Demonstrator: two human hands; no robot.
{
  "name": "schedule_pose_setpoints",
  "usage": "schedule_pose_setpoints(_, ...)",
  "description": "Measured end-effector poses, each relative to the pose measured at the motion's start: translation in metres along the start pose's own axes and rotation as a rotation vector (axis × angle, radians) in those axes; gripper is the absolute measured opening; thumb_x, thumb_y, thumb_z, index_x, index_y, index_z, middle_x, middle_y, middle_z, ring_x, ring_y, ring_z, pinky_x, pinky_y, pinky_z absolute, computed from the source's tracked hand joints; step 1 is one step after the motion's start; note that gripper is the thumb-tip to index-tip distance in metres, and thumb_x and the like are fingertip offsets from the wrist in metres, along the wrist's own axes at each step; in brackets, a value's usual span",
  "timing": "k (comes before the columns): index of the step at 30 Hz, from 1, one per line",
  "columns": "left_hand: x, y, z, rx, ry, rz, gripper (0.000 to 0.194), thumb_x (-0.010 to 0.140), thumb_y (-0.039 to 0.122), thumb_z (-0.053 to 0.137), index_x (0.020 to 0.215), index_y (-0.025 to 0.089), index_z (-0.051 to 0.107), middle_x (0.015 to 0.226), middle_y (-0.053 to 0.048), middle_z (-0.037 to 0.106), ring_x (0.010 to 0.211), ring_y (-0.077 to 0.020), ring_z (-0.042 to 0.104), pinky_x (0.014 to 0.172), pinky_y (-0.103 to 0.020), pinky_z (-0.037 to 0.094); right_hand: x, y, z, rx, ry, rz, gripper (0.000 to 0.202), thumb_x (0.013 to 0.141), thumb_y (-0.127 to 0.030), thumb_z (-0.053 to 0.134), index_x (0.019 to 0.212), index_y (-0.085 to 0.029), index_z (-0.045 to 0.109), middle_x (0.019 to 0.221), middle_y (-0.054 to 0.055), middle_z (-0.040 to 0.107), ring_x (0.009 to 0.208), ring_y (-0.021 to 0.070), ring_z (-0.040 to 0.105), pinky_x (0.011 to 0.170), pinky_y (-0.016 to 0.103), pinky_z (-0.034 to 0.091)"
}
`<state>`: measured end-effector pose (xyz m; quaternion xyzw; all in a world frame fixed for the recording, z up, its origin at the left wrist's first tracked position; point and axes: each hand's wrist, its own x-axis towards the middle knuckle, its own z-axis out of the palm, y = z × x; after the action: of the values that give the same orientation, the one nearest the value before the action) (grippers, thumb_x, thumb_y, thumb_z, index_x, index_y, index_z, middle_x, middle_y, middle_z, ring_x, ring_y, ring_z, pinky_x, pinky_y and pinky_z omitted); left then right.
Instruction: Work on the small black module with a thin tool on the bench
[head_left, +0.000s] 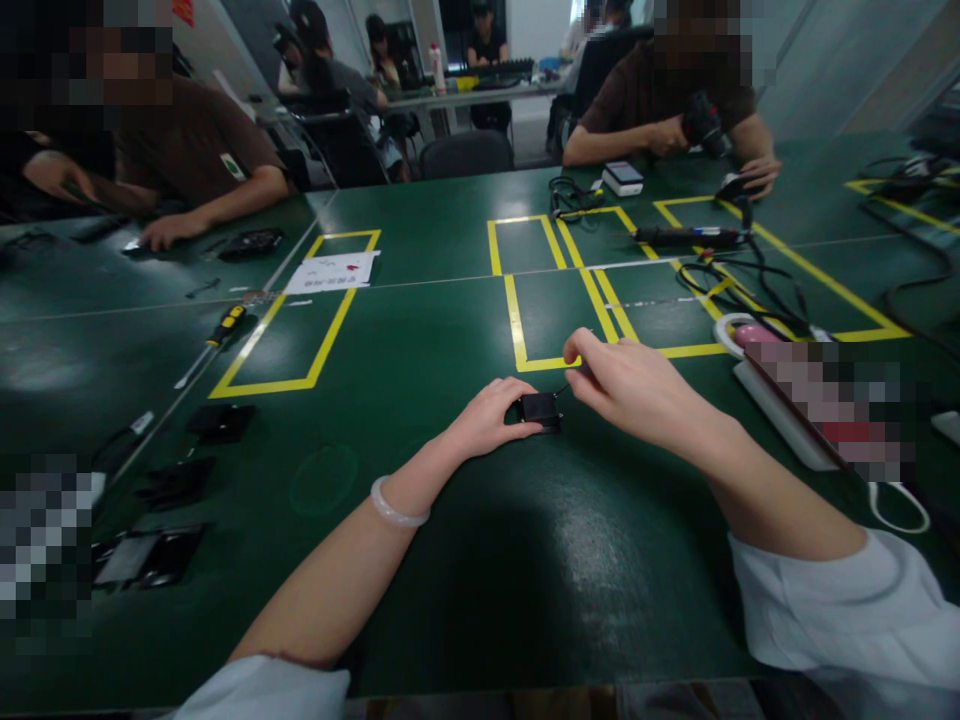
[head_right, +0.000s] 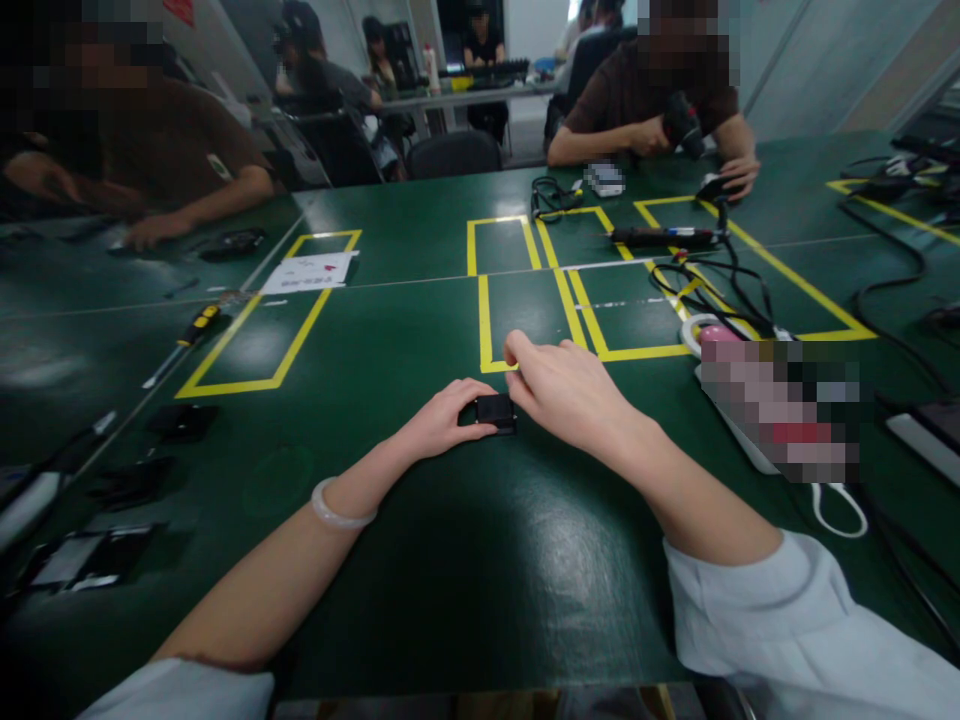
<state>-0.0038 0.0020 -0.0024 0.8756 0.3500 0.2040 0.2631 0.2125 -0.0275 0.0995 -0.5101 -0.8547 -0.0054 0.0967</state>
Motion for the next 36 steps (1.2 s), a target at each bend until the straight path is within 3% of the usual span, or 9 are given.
schedule_pose_setpoints(3, 0.0002, 0.0005, -0.0003, 0.007, -0.005, 0.001, 0.040, 0.085, 0.044, 0.064, 0.115, 0.020, 0.055, 0.112, -0.006, 0.061, 0.103, -0.0225, 0.055, 0.090, -0.035, 0.044, 0.0010, -0.0007, -0.0002, -0.048, -0.014, 0.019, 0.024, 0.096, -0.038, 0.038, 0.098, -0.019, 0.053, 0.072, 0.003, 0.067, 0.063, 0.0189, 0.060, 0.058, 0.029, 0.026)
schedule_pose_setpoints(12, 0.0008, 0.0010, -0.0001, -0.001, -0.017, -0.012, 0.040, 0.085, 0.044, 0.063, 0.116, 0.021, 0.055, 0.114, -0.007, 0.061, 0.105, -0.0238, 0.054, 0.091, -0.036, 0.044, -0.0004, -0.0007, 0.0005, -0.019, 0.028, 0.028, 0.018, 0.090, -0.025, 0.040, 0.104, -0.018, 0.049, 0.074, 0.002, 0.066, 0.062, 0.0183, 0.059, 0.059, 0.028, 0.028)
schedule_pose_setpoints(17, 0.0006, 0.0006, -0.0003, 0.002, -0.013, -0.015, 0.041, 0.085, 0.046, 0.063, 0.116, 0.021, 0.055, 0.112, -0.007, 0.061, 0.104, -0.0238, 0.055, 0.090, -0.036, 0.044, 0.0017, 0.0000, 0.0010, -0.044, 0.001, 0.032, 0.022, 0.095, -0.036, 0.037, 0.096, -0.019, 0.051, 0.071, 0.002, 0.066, 0.063, 0.0194, 0.060, 0.058, 0.029, 0.027)
schedule_pose_setpoints(20, 0.0005, 0.0007, -0.0004, -0.001, -0.013, -0.009, 0.041, 0.085, 0.045, 0.063, 0.117, 0.021, 0.055, 0.112, -0.007, 0.061, 0.104, -0.0237, 0.055, 0.091, -0.036, 0.044, 0.0020, 0.0001, 0.0011, -0.061, -0.007, 0.044, 0.023, 0.096, -0.033, 0.034, 0.098, -0.019, 0.052, 0.070, 0.003, 0.066, 0.061, 0.0190, 0.059, 0.056, 0.029, 0.026)
schedule_pose_setpoints(27, 0.0011, 0.0018, -0.0014, -0.006, -0.023, -0.020, 0.039, 0.085, 0.045, 0.063, 0.115, 0.021, 0.055, 0.112, -0.007, 0.061, 0.104, -0.0239, 0.055, 0.090, -0.037, 0.044, -0.0001, 0.0012, 0.0010, 0.036, 0.028, 0.007, 0.017, 0.087, -0.026, 0.043, 0.102, -0.019, 0.049, 0.080, 0.004, 0.066, 0.065, 0.0181, 0.058, 0.058, 0.028, 0.030)
schedule_pose_setpoints(31, 0.0006, 0.0010, -0.0004, -0.007, -0.012, -0.012, 0.040, 0.085, 0.045, 0.063, 0.116, 0.021, 0.056, 0.112, -0.006, 0.061, 0.104, -0.0229, 0.055, 0.090, -0.036, 0.044, 0.0006, 0.0013, 0.0008, 0.076, 0.019, -0.018, 0.012, 0.091, -0.028, 0.043, 0.096, -0.020, 0.050, 0.083, 0.004, 0.066, 0.070, 0.0180, 0.059, 0.059, 0.027, 0.030)
schedule_pose_setpoints(36, 0.0003, 0.0007, 0.0009, 0.001, 0.001, -0.001, 0.041, 0.085, 0.045, 0.063, 0.117, 0.021, 0.055, 0.112, -0.006, 0.061, 0.103, -0.0226, 0.055, 0.091, -0.036, 0.044, 0.0028, -0.0008, 0.0011, -0.030, -0.029, 0.062, 0.020, 0.095, -0.035, 0.042, 0.096, -0.019, 0.053, 0.074, 0.004, 0.066, 0.066, 0.0195, 0.059, 0.057, 0.028, 0.026)
